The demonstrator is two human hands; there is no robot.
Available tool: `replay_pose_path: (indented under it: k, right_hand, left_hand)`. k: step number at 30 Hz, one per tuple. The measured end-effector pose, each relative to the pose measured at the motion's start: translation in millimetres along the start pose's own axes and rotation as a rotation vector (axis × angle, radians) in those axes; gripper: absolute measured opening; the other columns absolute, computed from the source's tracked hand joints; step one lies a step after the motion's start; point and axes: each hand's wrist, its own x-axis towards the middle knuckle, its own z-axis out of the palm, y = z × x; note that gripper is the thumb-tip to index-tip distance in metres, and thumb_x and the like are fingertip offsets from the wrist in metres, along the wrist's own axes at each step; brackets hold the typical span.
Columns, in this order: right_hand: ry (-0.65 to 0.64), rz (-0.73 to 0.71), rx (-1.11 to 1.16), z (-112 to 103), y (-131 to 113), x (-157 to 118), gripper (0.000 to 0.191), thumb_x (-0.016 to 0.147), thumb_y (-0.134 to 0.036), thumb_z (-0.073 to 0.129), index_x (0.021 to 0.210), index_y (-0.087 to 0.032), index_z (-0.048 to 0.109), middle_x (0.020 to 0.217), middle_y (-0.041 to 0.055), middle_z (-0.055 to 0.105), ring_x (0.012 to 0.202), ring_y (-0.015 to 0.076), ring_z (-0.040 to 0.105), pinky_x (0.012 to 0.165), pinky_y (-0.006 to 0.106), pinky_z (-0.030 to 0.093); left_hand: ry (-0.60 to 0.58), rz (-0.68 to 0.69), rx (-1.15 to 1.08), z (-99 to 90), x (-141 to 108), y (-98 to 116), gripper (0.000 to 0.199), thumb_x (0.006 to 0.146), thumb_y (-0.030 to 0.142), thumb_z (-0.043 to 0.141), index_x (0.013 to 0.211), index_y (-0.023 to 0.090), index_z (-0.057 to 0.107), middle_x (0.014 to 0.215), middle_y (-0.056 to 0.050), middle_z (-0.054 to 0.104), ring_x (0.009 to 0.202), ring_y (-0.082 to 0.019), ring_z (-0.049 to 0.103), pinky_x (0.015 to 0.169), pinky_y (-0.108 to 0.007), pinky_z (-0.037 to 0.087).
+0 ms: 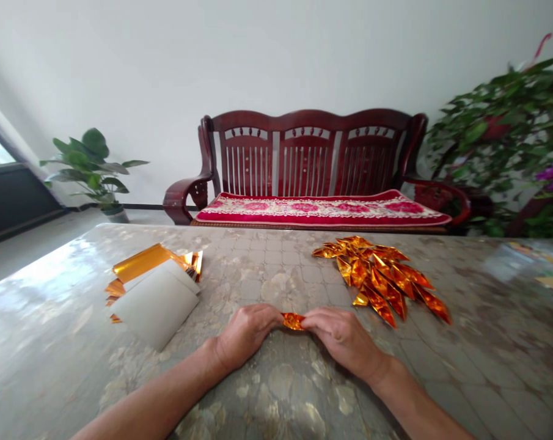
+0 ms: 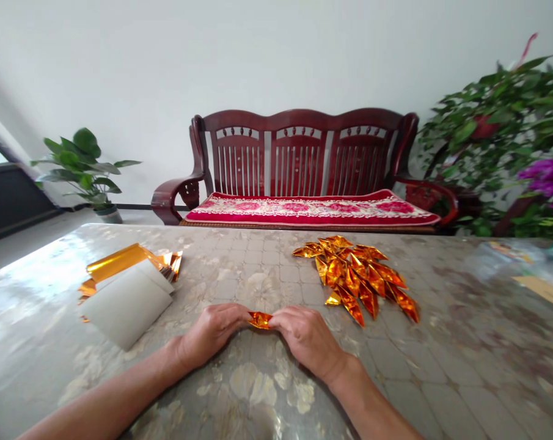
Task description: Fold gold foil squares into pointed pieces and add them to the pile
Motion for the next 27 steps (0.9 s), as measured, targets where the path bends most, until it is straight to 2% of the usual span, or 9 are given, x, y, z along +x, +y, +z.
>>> replay_pose_path:
  k: [4,8,11,14,16,22,27]
  right_hand:
    - [0.070,0.113,0.146,5.1,1.9,0.1,0.030,0.090,-0.011,0.057,0.107,-0.029,0.074,0.112,0.0002,0.074,0.100,0.0155,0.071,0.091,0.028,0.055]
    - [0.141,0.176,0.163,6.7,2.2,-0.6,0.047,0.081,-0.005,0.058,0.119,-0.031,0.070,0.124,0.0006,0.069,0.115,0.0181,0.065,0.104,0.035,0.049]
    - [0.178,0.243,0.131,7.4,0.9,-0.8,0.053,0.077,-0.005,0.058,0.123,-0.031,0.067,0.124,0.0009,0.068,0.113,0.0186,0.064,0.096,0.032,0.054]
    - [0.197,0.323,0.120,10.0,-0.4,-0.7,0.052,0.076,-0.007,0.059,0.122,-0.029,0.066,0.116,0.0010,0.071,0.097,0.0171,0.068,0.081,0.028,0.057]
    - [0.196,0.352,0.124,12.3,-1.0,-0.6,0.049,0.077,-0.008,0.059,0.121,-0.028,0.066,0.110,0.0005,0.073,0.091,0.0166,0.069,0.081,0.028,0.057]
    - [0.181,0.374,0.129,16.7,-0.1,-1.0,0.038,0.084,-0.017,0.060,0.119,-0.029,0.069,0.106,0.0000,0.075,0.095,0.0180,0.071,0.089,0.031,0.055]
    - [0.170,0.416,0.135,17.7,4.2,-2.6,0.042,0.083,-0.016,0.058,0.122,-0.028,0.067,0.103,-0.0003,0.076,0.093,0.0181,0.072,0.089,0.031,0.055]
  left_hand:
    - [0.043,-0.069,-0.033,1.9,-1.4,2.8,0.016,0.098,0.022,0.054,0.099,0.020,0.070,0.095,-0.004,0.075,0.089,-0.015,0.071,0.083,-0.023,0.054]
    - [0.079,-0.120,-0.013,4.0,-2.6,5.5,0.015,0.097,0.020,0.055,0.099,0.021,0.070,0.094,-0.002,0.075,0.087,-0.015,0.071,0.080,-0.022,0.054]
    - [0.101,-0.119,-0.004,4.8,-1.9,5.2,0.015,0.096,0.019,0.056,0.099,0.021,0.070,0.095,-0.002,0.075,0.087,-0.014,0.071,0.080,-0.022,0.054]
    - [0.108,-0.119,-0.017,4.5,-1.0,4.6,0.016,0.096,0.020,0.056,0.103,0.022,0.070,0.100,-0.002,0.075,0.091,-0.014,0.071,0.083,-0.022,0.054]
    - [0.104,-0.141,-0.021,4.3,-1.3,4.6,0.019,0.095,0.019,0.056,0.108,0.024,0.069,0.102,-0.001,0.075,0.094,-0.014,0.071,0.085,-0.022,0.054]
    - [0.128,-0.284,-0.064,10.7,-6.2,-0.9,0.038,0.089,0.016,0.061,0.126,0.028,0.059,0.111,0.001,0.075,0.098,-0.016,0.072,0.089,-0.026,0.057]
    - [0.165,-0.341,-0.192,15.9,-5.1,-8.2,0.048,0.085,0.012,0.061,0.130,0.026,0.055,0.110,-0.001,0.075,0.093,-0.015,0.074,0.086,-0.028,0.059]
